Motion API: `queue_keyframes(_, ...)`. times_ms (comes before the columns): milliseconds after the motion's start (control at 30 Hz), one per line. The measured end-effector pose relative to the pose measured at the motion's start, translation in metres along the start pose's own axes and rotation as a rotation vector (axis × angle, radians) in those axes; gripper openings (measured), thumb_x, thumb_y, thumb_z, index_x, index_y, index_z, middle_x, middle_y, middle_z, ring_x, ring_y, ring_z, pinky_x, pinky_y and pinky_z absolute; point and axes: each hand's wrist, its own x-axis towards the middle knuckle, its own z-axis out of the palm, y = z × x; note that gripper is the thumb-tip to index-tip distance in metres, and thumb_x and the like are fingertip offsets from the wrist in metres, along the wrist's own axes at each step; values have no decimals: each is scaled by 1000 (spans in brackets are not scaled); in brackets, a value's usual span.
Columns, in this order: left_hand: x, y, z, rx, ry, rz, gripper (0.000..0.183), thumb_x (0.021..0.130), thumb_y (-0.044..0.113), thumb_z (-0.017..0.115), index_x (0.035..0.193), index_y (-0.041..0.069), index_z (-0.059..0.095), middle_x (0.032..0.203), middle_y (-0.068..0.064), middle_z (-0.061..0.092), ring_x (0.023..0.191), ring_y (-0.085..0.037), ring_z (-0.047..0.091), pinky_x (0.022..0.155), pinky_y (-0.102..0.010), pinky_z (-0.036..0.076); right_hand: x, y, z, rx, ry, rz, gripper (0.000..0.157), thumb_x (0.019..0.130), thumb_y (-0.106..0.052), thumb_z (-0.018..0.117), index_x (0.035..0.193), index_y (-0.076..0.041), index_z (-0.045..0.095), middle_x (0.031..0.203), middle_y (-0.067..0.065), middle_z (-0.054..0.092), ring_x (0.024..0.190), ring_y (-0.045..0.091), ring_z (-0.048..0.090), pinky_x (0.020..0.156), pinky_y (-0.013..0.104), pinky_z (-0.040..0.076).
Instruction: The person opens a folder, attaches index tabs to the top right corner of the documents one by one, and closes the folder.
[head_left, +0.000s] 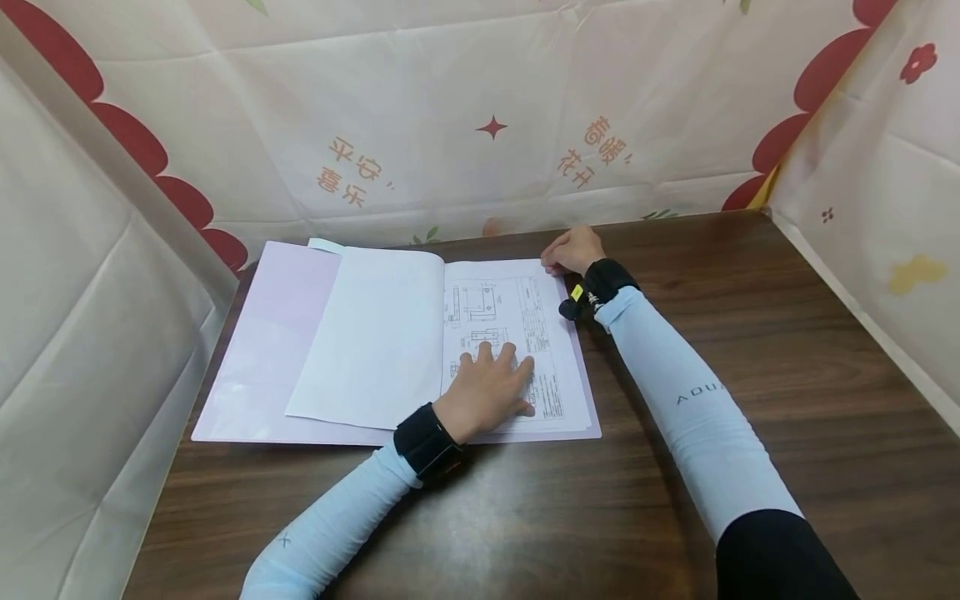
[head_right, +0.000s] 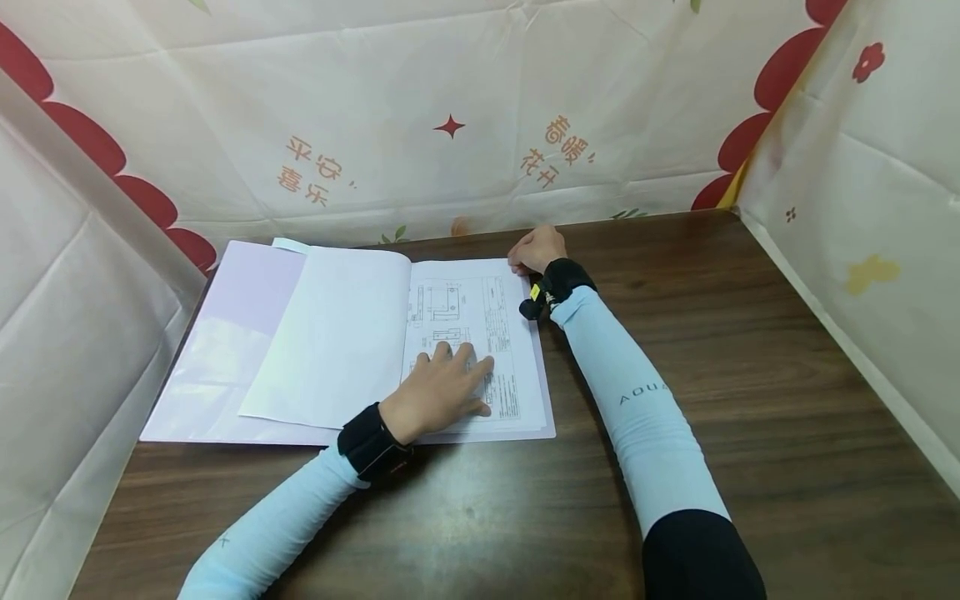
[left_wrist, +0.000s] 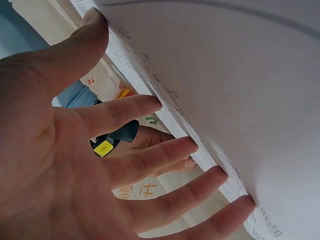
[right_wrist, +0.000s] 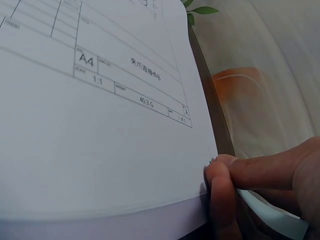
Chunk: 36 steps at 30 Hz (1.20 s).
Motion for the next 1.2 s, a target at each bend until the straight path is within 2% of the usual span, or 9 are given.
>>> queue_keyframes(200,1,1,0,1,-11,-5,73,93,56,69,154,24,47,148,-10,54,118,-33,54,93,-49,53,0,-5,1,-74,12,6,18,96,-15,72,108,-3,79,107,15,72,76,18,71,66,21,55)
queue_keyframes(433,3,4,4,2,4,1,73,93,58,68,153,20,50,145,-12,55,118,-35,55,91,-53,54,12,1,-1,-327,68,-63,19,89,-20,79,98,-3,78,96,15,74,83,28,68,72,36,52)
queue_keyframes(533,3,4,4,14,8,4,73,93,58,68,153,19,50,145,-12,55,117,-35,55,90,-52,54,22,5,-3,-462,89,-60,33,85,-31,84,101,-4,74,99,16,74,91,34,64,81,46,47)
queue_keyframes(633,1,2,3,27,14,11,73,93,56,69,153,20,50,145,-12,55,115,-34,56,89,-51,55,33,6,-5,-551,81,-27,56,81,-42,87,118,-4,69,112,18,71,100,38,59,91,53,45)
queue_keyframes(767,1,0,1,38,28,22,71,93,55,70,153,21,51,144,-11,56,112,-33,56,89,-49,56,46,10,-11,-594,56,9,85,76,-54,88,140,-7,57,129,21,66,107,41,59,97,59,44)
queue_keyframes(833,1,-2,0,40,32,24,71,92,55,70,152,22,51,143,-10,57,112,-33,56,89,-49,56,50,14,-14,-604,47,3,90,74,-59,87,142,-8,57,131,21,67,109,42,60,98,62,44)
queue_keyframes(967,1,-2,-1,33,31,25,71,92,55,70,152,22,51,144,-9,58,112,-33,57,89,-49,56,48,18,-17,-605,42,-36,79,76,-62,84,128,-6,64,122,19,70,107,40,61,98,61,46)
queue_keyframes(1100,0,-2,1,26,33,32,71,92,55,70,152,21,52,143,-10,58,112,-33,57,88,-49,56,33,14,-18,-595,33,-70,60,82,-57,82,109,-6,67,104,15,72,92,34,61,81,49,48)
queue_keyframes(1200,0,-1,2,26,31,29,72,92,56,71,152,20,52,143,-11,59,112,-33,57,87,-50,56,21,6,-17,-627,42,-126,61,82,-54,83,114,-6,64,99,14,70,88,34,60,74,45,45)
